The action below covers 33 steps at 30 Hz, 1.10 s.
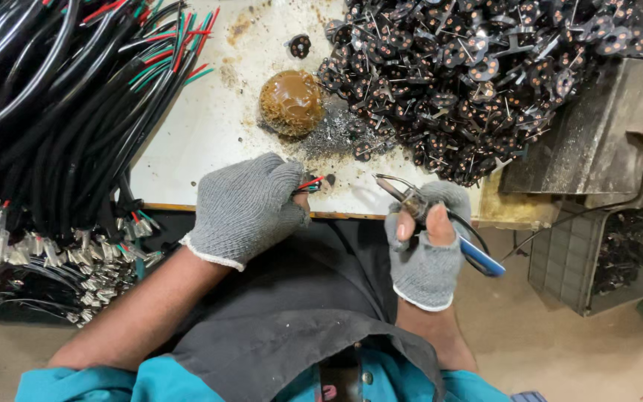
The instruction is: The person solders red and green wire ends onto small black plug components at a workbench. They hold a component in one hand, dip the wire tip into rosin flux, and apply a soldering iron to tin and attach the wires, setting finished parts aside and repeating the cycle.
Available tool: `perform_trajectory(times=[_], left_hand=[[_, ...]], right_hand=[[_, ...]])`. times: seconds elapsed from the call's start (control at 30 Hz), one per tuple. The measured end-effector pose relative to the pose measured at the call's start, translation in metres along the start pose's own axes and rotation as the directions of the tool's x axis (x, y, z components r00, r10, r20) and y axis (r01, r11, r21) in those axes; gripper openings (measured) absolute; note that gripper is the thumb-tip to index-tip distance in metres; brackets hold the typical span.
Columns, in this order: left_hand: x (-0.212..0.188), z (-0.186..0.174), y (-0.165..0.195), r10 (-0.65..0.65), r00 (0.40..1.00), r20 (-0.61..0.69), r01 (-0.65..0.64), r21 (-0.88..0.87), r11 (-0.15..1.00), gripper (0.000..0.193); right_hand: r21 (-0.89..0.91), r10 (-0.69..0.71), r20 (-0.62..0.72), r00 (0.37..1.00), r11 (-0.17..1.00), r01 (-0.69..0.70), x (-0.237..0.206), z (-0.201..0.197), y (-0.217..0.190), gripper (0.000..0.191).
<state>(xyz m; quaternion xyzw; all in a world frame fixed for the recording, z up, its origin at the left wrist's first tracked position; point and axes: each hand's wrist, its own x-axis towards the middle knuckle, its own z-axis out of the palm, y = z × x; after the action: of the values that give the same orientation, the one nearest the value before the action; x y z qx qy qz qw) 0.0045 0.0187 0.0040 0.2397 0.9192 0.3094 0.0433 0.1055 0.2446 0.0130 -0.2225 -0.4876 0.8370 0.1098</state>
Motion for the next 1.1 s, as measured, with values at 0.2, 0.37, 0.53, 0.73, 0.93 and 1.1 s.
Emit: perform_trajectory(times=[0.2, 0.37, 0.53, 0.73, 0.93, 1.1], left_hand=[[-0.003, 0.001, -0.002, 0.005, 1.0, 0.019, -0.004, -0.035, 0.999, 0.01], [-0.004, -0.001, -0.003, -0.008, 0.999, 0.052, 0.01, -0.039, 0.999, 0.013], [-0.002, -0.001, -0.005, -0.046, 0.993, 0.105, 0.048, -0.022, 0.999, 0.016], [-0.002, 0.002, -0.006, -0.046, 0.995, 0.084, 0.049, -0.032, 0.998, 0.014], [-0.002, 0.002, -0.006, -0.019, 1.0, 0.018, 0.02, -0.036, 0.999, 0.014], [-0.002, 0.004, -0.007, -0.007, 1.0, 0.001, 0.007, -0.036, 0.999, 0.013]], right_hand=[[-0.49, -0.133, 0.083, 0.988, 0.857, 0.157, -0.003, 0.022, 0.022, 0.042], [-0.751, -0.104, 0.448, 0.888, 0.496, 0.436, 0.005, 0.043, 0.02, 0.047], [-0.81, 0.053, 0.568, 0.821, 0.208, 0.548, 0.016, 0.058, 0.014, 0.038], [-0.774, 0.057, 0.628, 0.776, 0.147, 0.615, 0.013, 0.045, 0.014, 0.035], [-0.806, -0.089, 0.558, 0.825, 0.178, 0.564, 0.001, 0.013, 0.017, 0.028], [-0.739, -0.256, 0.352, 0.9, 0.514, 0.435, -0.01, 0.001, 0.014, 0.043]])
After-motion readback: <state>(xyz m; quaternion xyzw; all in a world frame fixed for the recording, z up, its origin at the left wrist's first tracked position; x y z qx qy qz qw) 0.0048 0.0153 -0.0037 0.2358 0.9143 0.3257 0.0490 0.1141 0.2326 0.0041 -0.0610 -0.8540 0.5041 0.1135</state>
